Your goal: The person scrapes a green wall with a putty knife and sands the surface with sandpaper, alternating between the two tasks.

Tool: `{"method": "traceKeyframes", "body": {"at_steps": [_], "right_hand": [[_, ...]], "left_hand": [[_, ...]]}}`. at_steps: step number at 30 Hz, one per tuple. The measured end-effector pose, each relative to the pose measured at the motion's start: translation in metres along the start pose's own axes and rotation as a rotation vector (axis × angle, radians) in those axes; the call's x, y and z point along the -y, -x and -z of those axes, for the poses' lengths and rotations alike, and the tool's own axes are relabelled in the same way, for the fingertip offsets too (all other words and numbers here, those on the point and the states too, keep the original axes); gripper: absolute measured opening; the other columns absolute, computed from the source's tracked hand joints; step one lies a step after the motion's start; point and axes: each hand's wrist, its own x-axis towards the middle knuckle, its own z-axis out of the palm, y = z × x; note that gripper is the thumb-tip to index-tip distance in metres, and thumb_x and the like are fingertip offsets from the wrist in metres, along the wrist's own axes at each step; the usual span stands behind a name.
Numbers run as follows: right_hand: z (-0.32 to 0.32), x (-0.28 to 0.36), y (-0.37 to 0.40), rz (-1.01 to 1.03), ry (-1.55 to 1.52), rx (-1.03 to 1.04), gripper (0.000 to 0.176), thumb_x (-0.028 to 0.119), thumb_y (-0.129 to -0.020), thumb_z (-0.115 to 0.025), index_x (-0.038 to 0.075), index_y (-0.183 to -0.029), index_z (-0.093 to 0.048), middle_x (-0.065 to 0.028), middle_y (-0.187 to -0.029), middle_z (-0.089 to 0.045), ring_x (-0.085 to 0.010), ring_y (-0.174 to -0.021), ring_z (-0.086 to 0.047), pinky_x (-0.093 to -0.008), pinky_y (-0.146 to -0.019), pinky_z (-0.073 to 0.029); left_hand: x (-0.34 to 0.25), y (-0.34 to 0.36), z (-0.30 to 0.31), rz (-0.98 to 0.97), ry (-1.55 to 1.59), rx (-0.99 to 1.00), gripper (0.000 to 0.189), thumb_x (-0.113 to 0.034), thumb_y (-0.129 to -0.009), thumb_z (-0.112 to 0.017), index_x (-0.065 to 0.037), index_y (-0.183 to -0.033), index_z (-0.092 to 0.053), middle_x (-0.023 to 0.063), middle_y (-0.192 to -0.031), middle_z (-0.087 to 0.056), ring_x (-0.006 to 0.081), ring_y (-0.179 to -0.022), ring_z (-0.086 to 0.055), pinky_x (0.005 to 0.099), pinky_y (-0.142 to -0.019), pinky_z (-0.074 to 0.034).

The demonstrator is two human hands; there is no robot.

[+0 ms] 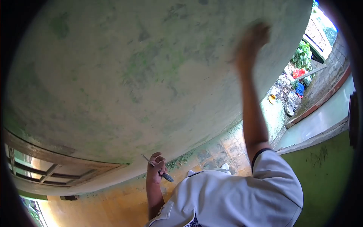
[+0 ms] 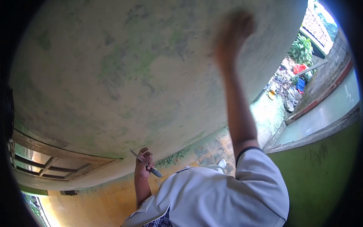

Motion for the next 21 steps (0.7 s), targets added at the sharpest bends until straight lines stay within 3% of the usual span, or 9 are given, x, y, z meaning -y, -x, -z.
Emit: {"method": "traceKeyframes", "body": {"at_steps": [3, 5, 10, 11, 12, 13, 14, 17, 21], "right_hand": [[0.007, 0.087, 0.138, 0.055, -0.063, 0.290, 0.065, 0.026, -0.094, -0.040, -0.002, -0.143, -0.007, -0.0278, -0.148, 0.001, -0.0440, -0.137, 0.003, -0.0553, -0.109, -0.002], [0.028, 0.101, 0.214, 0.155, -0.329, 0.529, 0.056, 0.036, -0.087, -0.053, 0.013, -0.135, -0.036, -0.0245, -0.142, -0.020, -0.0400, -0.133, -0.018, -0.0591, -0.106, -0.013], [0.042, 0.018, 0.145, 0.423, -0.056, 0.881, 0.034, 0.035, -0.083, -0.059, 0.023, -0.114, -0.056, -0.0131, -0.132, -0.040, -0.0333, -0.126, -0.035, -0.0558, -0.105, -0.022], [0.030, -0.026, 0.132, 0.401, -0.073, 0.440, 0.033, 0.028, -0.084, -0.058, 0.020, -0.117, -0.054, -0.0157, -0.137, -0.036, -0.0345, -0.130, -0.030, -0.0544, -0.107, -0.019], [0.026, -0.062, 0.094, 0.316, -0.060, 0.284, 0.032, 0.021, -0.086, -0.054, 0.013, -0.117, -0.054, -0.0183, -0.144, -0.026, -0.0363, -0.134, -0.022, -0.0518, -0.110, -0.014], [0.017, -0.098, 0.058, -0.024, -0.110, 0.250, 0.037, 0.018, -0.090, -0.047, 0.007, -0.126, -0.047, -0.0208, -0.145, -0.023, -0.0393, -0.135, -0.018, -0.0482, -0.111, -0.010], [0.026, -0.119, 0.009, 0.141, -0.029, 0.059, 0.045, 0.018, -0.093, -0.041, 0.003, -0.135, -0.036, -0.0209, -0.146, -0.020, -0.0402, -0.136, -0.012, -0.0456, -0.112, -0.007], [0.022, -0.205, -0.060, -0.152, -0.342, 0.010, 0.051, 0.021, -0.094, -0.039, 0.004, -0.140, -0.026, -0.0226, -0.147, -0.016, -0.0409, -0.136, -0.011, -0.0468, -0.112, -0.008], [0.024, -0.135, -0.025, -0.076, 0.020, 0.037, 0.064, 0.027, -0.090, -0.047, 0.005, -0.143, -0.019, -0.0284, -0.146, -0.009, -0.0458, -0.135, -0.009, -0.0526, -0.109, -0.011]], "left_hand": [[0.000, -0.007, -0.004, 0.029, -0.012, 0.039, 0.042, -0.006, -0.078, -0.067, -0.011, -0.116, -0.050, 0.0023, -0.077, -0.054, 0.0061, -0.040, -0.039, 0.0247, -0.042, -0.039], [0.002, -0.011, -0.006, 0.045, -0.011, 0.047, 0.042, -0.005, -0.078, -0.066, -0.010, -0.117, -0.049, 0.0016, -0.075, -0.051, 0.0062, -0.040, -0.039, 0.0248, -0.042, -0.039], [0.000, -0.023, -0.020, 0.079, -0.017, 0.071, 0.043, -0.003, -0.075, -0.067, -0.005, -0.114, -0.049, 0.0027, -0.077, -0.056, 0.0063, -0.040, -0.040, 0.0237, -0.043, -0.041], [0.000, -0.027, -0.024, 0.077, -0.034, 0.073, 0.043, -0.003, -0.075, -0.067, -0.004, -0.114, -0.049, 0.0028, -0.076, -0.056, 0.0065, -0.040, -0.040, 0.0238, -0.043, -0.041], [0.000, -0.030, -0.027, 0.078, -0.035, 0.081, 0.043, -0.003, -0.075, -0.067, -0.004, -0.114, -0.049, 0.0028, -0.076, -0.056, 0.0065, -0.040, -0.040, 0.0238, -0.043, -0.041], [0.002, -0.032, -0.030, 0.082, -0.058, 0.092, 0.040, -0.004, -0.076, -0.068, -0.007, -0.112, -0.050, 0.0014, -0.074, -0.052, 0.0064, -0.039, -0.039, 0.0244, -0.042, -0.040], [0.004, -0.035, -0.034, 0.083, -0.079, 0.103, 0.038, -0.006, -0.077, -0.068, -0.009, -0.111, -0.052, 0.0000, -0.071, -0.049, 0.0064, -0.039, -0.037, 0.0249, -0.042, -0.039], [0.016, -0.043, -0.054, 0.069, -0.013, 0.094, 0.039, -0.003, -0.075, -0.068, -0.004, -0.110, -0.051, 0.0024, -0.071, -0.054, 0.0067, -0.039, -0.041, 0.0241, -0.042, -0.042], [0.036, -0.058, -0.089, 0.102, 0.001, 0.060, 0.039, -0.004, -0.074, -0.069, -0.004, -0.109, -0.051, 0.0020, -0.068, -0.052, 0.0071, -0.039, -0.040, 0.0242, -0.043, -0.042]]}}
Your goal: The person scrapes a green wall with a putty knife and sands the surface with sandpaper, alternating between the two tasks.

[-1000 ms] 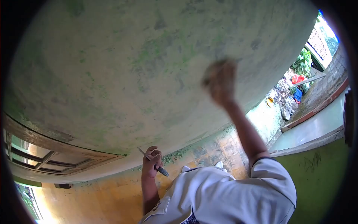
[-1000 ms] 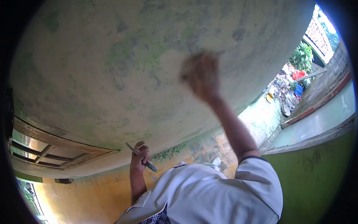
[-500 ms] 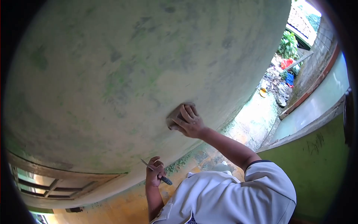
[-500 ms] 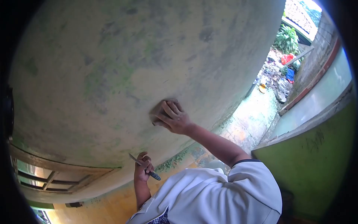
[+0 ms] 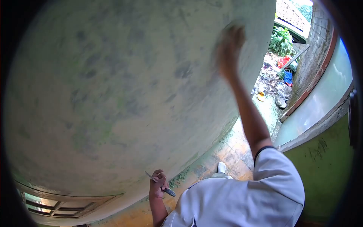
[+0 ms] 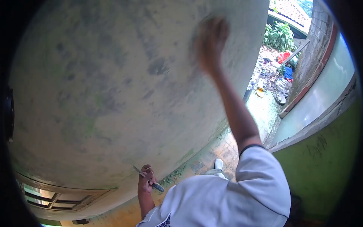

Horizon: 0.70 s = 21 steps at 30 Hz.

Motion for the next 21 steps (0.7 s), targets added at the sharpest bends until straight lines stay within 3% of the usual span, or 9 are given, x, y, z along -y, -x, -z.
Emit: {"method": "traceKeyframes", "body": {"at_steps": [2, 3, 5, 8, 10, 12, 15, 18, 21], "right_hand": [[0.000, 0.043, 0.082, 0.141, -0.108, 0.151, 0.075, 0.039, -0.087, -0.052, 0.005, -0.144, -0.017, -0.0317, -0.145, -0.003, -0.0482, -0.135, -0.001, -0.0608, -0.106, -0.004], [-0.005, 0.044, 0.143, 0.135, -0.198, 0.371, 0.074, 0.049, -0.086, -0.050, 0.013, -0.144, -0.020, -0.0216, -0.149, -0.006, -0.0400, -0.138, -0.003, -0.0599, -0.107, 0.001], [0.026, 0.044, 0.174, 0.622, -0.100, 0.681, 0.077, 0.060, -0.081, -0.050, 0.024, -0.143, -0.023, -0.0157, -0.151, -0.005, -0.0383, -0.138, 0.002, -0.0632, -0.105, 0.002], [0.015, -0.025, 0.136, 0.776, 0.019, 0.404, 0.076, 0.066, -0.077, -0.051, 0.031, -0.140, -0.027, -0.0114, -0.151, -0.006, -0.0379, -0.138, 0.004, -0.0657, -0.104, 0.002], [0.013, -0.107, 0.093, 0.387, 0.060, 0.542, 0.076, 0.062, -0.078, -0.054, 0.023, -0.140, -0.031, -0.0140, -0.151, -0.008, -0.0340, -0.139, 0.004, -0.0607, -0.106, 0.005], [0.030, -0.162, 0.005, 0.305, 0.080, 0.201, 0.078, 0.052, -0.081, -0.056, 0.007, -0.140, -0.030, -0.0193, -0.150, -0.008, -0.0386, -0.139, -0.002, -0.0534, -0.110, -0.002], [0.032, -0.267, -0.072, 0.242, 0.026, -0.003, 0.065, 0.022, -0.086, -0.055, 0.007, -0.142, -0.026, -0.0245, -0.148, -0.010, -0.0414, -0.137, -0.008, -0.0481, -0.110, -0.010], [0.023, -0.235, -0.045, -0.211, 0.044, -0.004, 0.071, 0.018, -0.084, -0.057, 0.008, -0.144, -0.020, -0.0266, -0.147, -0.011, -0.0429, -0.137, -0.008, -0.0499, -0.109, -0.011], [0.023, -0.148, 0.072, -0.012, -0.121, 0.183, 0.083, 0.050, -0.083, -0.053, 0.007, -0.144, -0.016, -0.0306, -0.146, -0.001, -0.0430, -0.137, 0.000, -0.0589, -0.107, -0.003]], "left_hand": [[0.004, -0.015, -0.022, 0.006, -0.024, 0.032, 0.038, -0.005, -0.074, -0.069, -0.004, -0.108, -0.052, 0.0021, -0.068, -0.052, 0.0071, -0.039, -0.040, 0.0242, -0.043, -0.041], [0.006, -0.021, -0.033, 0.015, -0.044, 0.057, 0.037, -0.005, -0.075, -0.068, -0.004, -0.107, -0.052, 0.0022, -0.068, -0.051, 0.0070, -0.039, -0.040, 0.0242, -0.043, -0.041], [0.006, -0.036, -0.059, 0.014, -0.063, 0.071, 0.035, -0.005, -0.075, -0.068, -0.004, -0.106, -0.052, 0.0023, -0.067, -0.051, 0.0069, -0.039, -0.040, 0.0244, -0.043, -0.041], [0.013, -0.057, -0.089, 0.014, -0.102, 0.082, 0.032, -0.005, -0.075, -0.067, -0.004, -0.103, -0.052, 0.0022, -0.067, -0.050, 0.0068, -0.040, -0.041, 0.0245, -0.043, -0.041], [0.024, -0.070, -0.106, 0.010, -0.123, 0.079, 0.030, -0.005, -0.075, -0.067, -0.004, -0.101, -0.052, 0.0019, -0.067, -0.050, 0.0068, -0.040, -0.040, 0.0244, -0.043, -0.041], [0.040, -0.081, -0.120, 0.039, -0.114, 0.101, 0.029, -0.005, -0.075, -0.067, -0.004, -0.100, -0.052, 0.0010, -0.066, -0.049, 0.0069, -0.040, -0.040, 0.0244, -0.044, -0.040], [0.057, -0.089, -0.145, 0.066, -0.118, 0.092, 0.029, -0.006, -0.076, -0.068, -0.004, -0.100, -0.052, 0.0006, -0.066, -0.049, 0.0069, -0.040, -0.039, 0.0246, -0.044, -0.040], [0.071, -0.094, -0.161, 0.071, -0.081, 0.088, 0.028, -0.007, -0.076, -0.069, -0.005, -0.099, -0.053, 0.0010, -0.066, -0.050, 0.0069, -0.040, -0.039, 0.0247, -0.045, -0.040], [0.079, -0.101, -0.175, 0.087, -0.083, 0.072, 0.028, -0.009, -0.075, -0.070, -0.007, -0.098, -0.053, 0.0007, -0.067, -0.050, 0.0073, -0.039, -0.039, 0.0253, -0.044, -0.040]]}}
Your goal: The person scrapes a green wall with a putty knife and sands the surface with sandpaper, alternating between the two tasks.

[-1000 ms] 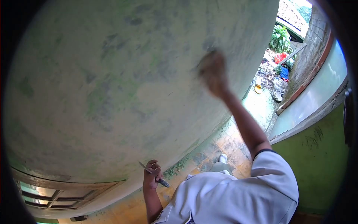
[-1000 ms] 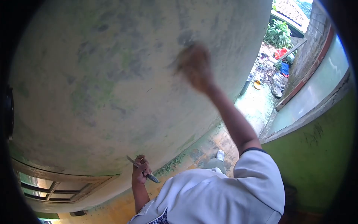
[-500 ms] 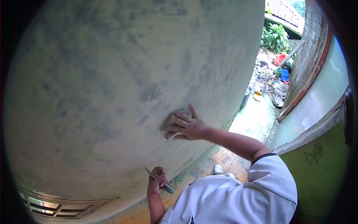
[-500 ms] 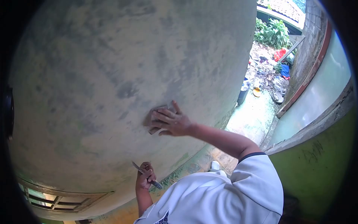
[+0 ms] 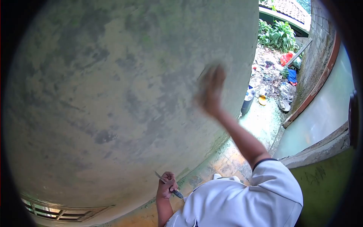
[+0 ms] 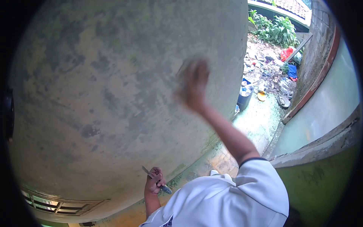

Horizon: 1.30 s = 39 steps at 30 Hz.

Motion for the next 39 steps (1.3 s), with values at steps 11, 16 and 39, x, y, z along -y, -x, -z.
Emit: {"method": "traceKeyframes", "body": {"at_steps": [11, 16, 39], "right_hand": [[0.058, -0.161, -0.060, 0.061, 0.182, 0.062, 0.061, 0.028, -0.084, -0.057, 0.010, -0.139, -0.035, -0.0194, -0.150, -0.010, -0.0345, -0.139, -0.004, -0.0471, -0.111, -0.005], [0.038, -0.154, -0.050, -0.117, 0.176, -0.152, 0.072, 0.016, -0.083, -0.054, 0.004, -0.143, -0.018, -0.0244, -0.148, -0.009, -0.0379, -0.138, -0.006, -0.0482, -0.110, -0.009], [-0.027, 0.062, 0.160, -0.256, -0.203, 0.187, 0.092, 0.041, -0.076, -0.066, -0.001, -0.142, -0.017, -0.0274, -0.148, -0.002, -0.0415, -0.138, 0.002, -0.0536, -0.109, -0.003]], "left_hand": [[0.002, -0.001, -0.015, -0.019, -0.009, -0.014, 0.025, -0.006, -0.076, -0.067, -0.006, -0.096, -0.052, 0.0018, -0.067, -0.051, 0.0080, -0.040, -0.041, 0.0259, -0.044, -0.041], [0.015, 0.007, -0.008, 0.046, 0.026, -0.005, 0.024, -0.005, -0.076, -0.067, -0.006, -0.095, -0.052, 0.0015, -0.067, -0.051, 0.0082, -0.040, -0.042, 0.0261, -0.044, -0.041], [-0.004, 0.053, 0.024, 0.091, 0.036, -0.052, 0.019, -0.002, -0.076, -0.066, -0.008, -0.084, -0.050, 0.0022, -0.058, -0.048, 0.0090, -0.039, -0.041, 0.0261, -0.043, -0.039]]}}
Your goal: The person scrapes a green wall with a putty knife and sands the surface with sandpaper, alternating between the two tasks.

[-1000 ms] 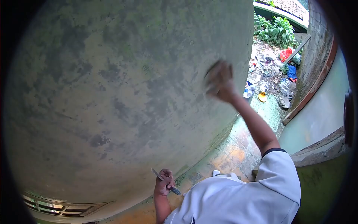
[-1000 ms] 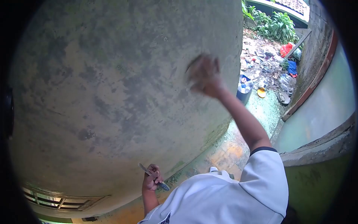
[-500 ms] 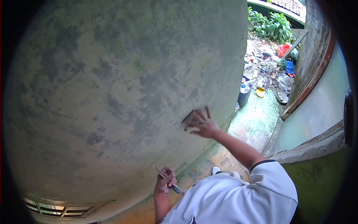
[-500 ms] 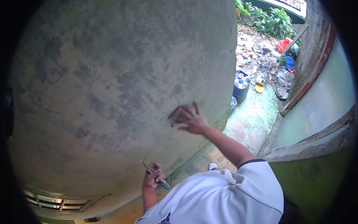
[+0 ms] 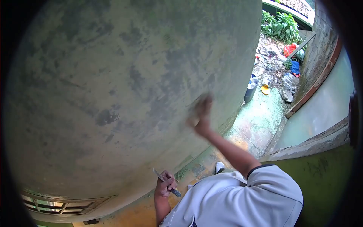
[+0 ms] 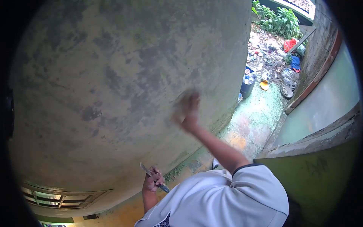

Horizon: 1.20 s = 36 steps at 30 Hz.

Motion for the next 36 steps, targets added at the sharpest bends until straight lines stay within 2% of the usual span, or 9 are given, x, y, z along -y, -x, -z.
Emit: {"method": "traceKeyframes", "body": {"at_steps": [5, 9, 12, 21, 24, 29, 34, 35, 36], "right_hand": [[-0.025, 0.032, 0.060, 0.295, 0.253, 0.468, 0.047, 0.056, -0.080, -0.055, 0.038, -0.123, -0.052, -0.0117, -0.145, -0.027, -0.0315, -0.138, -0.017, -0.0669, -0.104, 0.003], [0.034, -0.040, -0.030, 0.133, 0.372, 0.100, 0.063, 0.040, -0.084, -0.059, 0.008, -0.135, -0.039, -0.0167, -0.149, -0.017, -0.0345, -0.139, -0.006, -0.0604, -0.107, 0.000], [0.084, -0.102, -0.121, -0.131, -0.034, -0.229, 0.055, 0.021, -0.096, -0.040, -0.004, -0.141, -0.019, -0.0190, -0.149, -0.015, -0.0289, -0.138, -0.014, -0.0316, -0.111, -0.014], [0.053, 0.121, -0.243, 0.236, -0.060, -0.473, 0.054, 0.034, -0.093, -0.047, 0.007, -0.138, -0.035, -0.0207, -0.146, -0.023, -0.0334, -0.136, -0.020, -0.0421, -0.110, -0.017], [-0.016, 0.227, -0.158, 0.426, 0.108, -0.274, 0.060, 0.037, -0.086, -0.055, 0.012, -0.138, -0.038, -0.0234, -0.148, -0.014, -0.0378, -0.138, -0.010, -0.0623, -0.105, -0.006], [-0.108, 0.284, 0.037, 0.849, 0.218, 0.654, 0.073, 0.048, -0.078, -0.061, 0.026, -0.141, -0.030, -0.0055, -0.148, -0.022, -0.0285, -0.138, -0.014, -0.0595, -0.106, -0.013], [-0.127, 0.251, -0.009, 1.211, 0.473, 0.379, 0.051, 0.049, -0.078, -0.059, 0.028, -0.124, -0.049, 0.0013, -0.132, -0.041, -0.0158, -0.127, -0.034, -0.0564, -0.102, -0.024], [-0.079, 0.291, -0.065, 0.581, -0.086, 1.003, 0.052, 0.047, -0.076, -0.062, 0.024, -0.121, -0.051, -0.0016, -0.133, -0.040, -0.0213, -0.130, -0.031, -0.0571, -0.105, -0.017], [-0.053, 0.285, -0.090, 0.773, 0.344, 0.503, 0.052, 0.043, -0.075, -0.066, 0.020, -0.119, -0.053, -0.0038, -0.136, -0.039, -0.0279, -0.132, -0.028, -0.0574, -0.108, -0.010]], "left_hand": [[-0.032, 0.018, 0.021, -0.040, -0.053, 0.050, 0.020, -0.001, -0.076, -0.066, -0.008, -0.084, -0.049, 0.0021, -0.060, -0.048, 0.0085, -0.039, -0.040, 0.0256, -0.043, -0.039], [-0.045, 0.054, 0.054, -0.130, -0.005, -0.008, 0.021, -0.001, -0.075, -0.067, -0.008, -0.083, -0.049, 0.0014, -0.061, -0.048, 0.0081, -0.039, -0.040, 0.0251, -0.043, -0.039], [-0.039, 0.085, 0.085, -0.162, 0.056, -0.068, 0.022, -0.001, -0.074, -0.067, -0.009, -0.082, -0.048, 0.0014, -0.061, -0.047, 0.0082, -0.040, -0.040, 0.0257, -0.043, -0.039], [-0.053, 0.145, 0.158, -0.379, 0.092, -0.163, 0.021, -0.003, -0.074, -0.068, -0.008, -0.080, -0.048, 0.0024, -0.065, -0.049, 0.0086, -0.038, -0.039, 0.0273, -0.042, -0.039], [-0.067, 0.155, 0.174, -0.405, 0.096, -0.145, 0.021, -0.002, -0.074, -0.068, -0.008, -0.080, -0.048, 0.0024, -0.065, -0.049, 0.0086, -0.038, -0.040, 0.0274, -0.042, -0.039], [-0.078, 0.177, 0.196, -0.405, 0.098, -0.089, 0.021, -0.001, -0.075, -0.067, -0.008, -0.080, -0.048, 0.0024, -0.065, -0.048, 0.0087, -0.039, -0.039, 0.0265, -0.043, -0.038], [-0.072, 0.203, 0.223, -0.422, 0.127, -0.128, 0.021, -0.002, -0.074, -0.067, -0.008, -0.080, -0.048, 0.0024, -0.064, -0.048, 0.0087, -0.039, -0.039, 0.0267, -0.044, -0.038], [-0.068, 0.208, 0.228, -0.424, 0.131, -0.112, 0.020, -0.002, -0.075, -0.067, -0.008, -0.080, -0.048, 0.0024, -0.064, -0.048, 0.0087, -0.039, -0.039, 0.0269, -0.044, -0.038], [-0.064, 0.211, 0.235, -0.415, 0.091, -0.129, 0.019, -0.004, -0.075, -0.067, -0.008, -0.081, -0.049, 0.0019, -0.063, -0.048, 0.0084, -0.039, -0.039, 0.0264, -0.044, -0.039]]}}
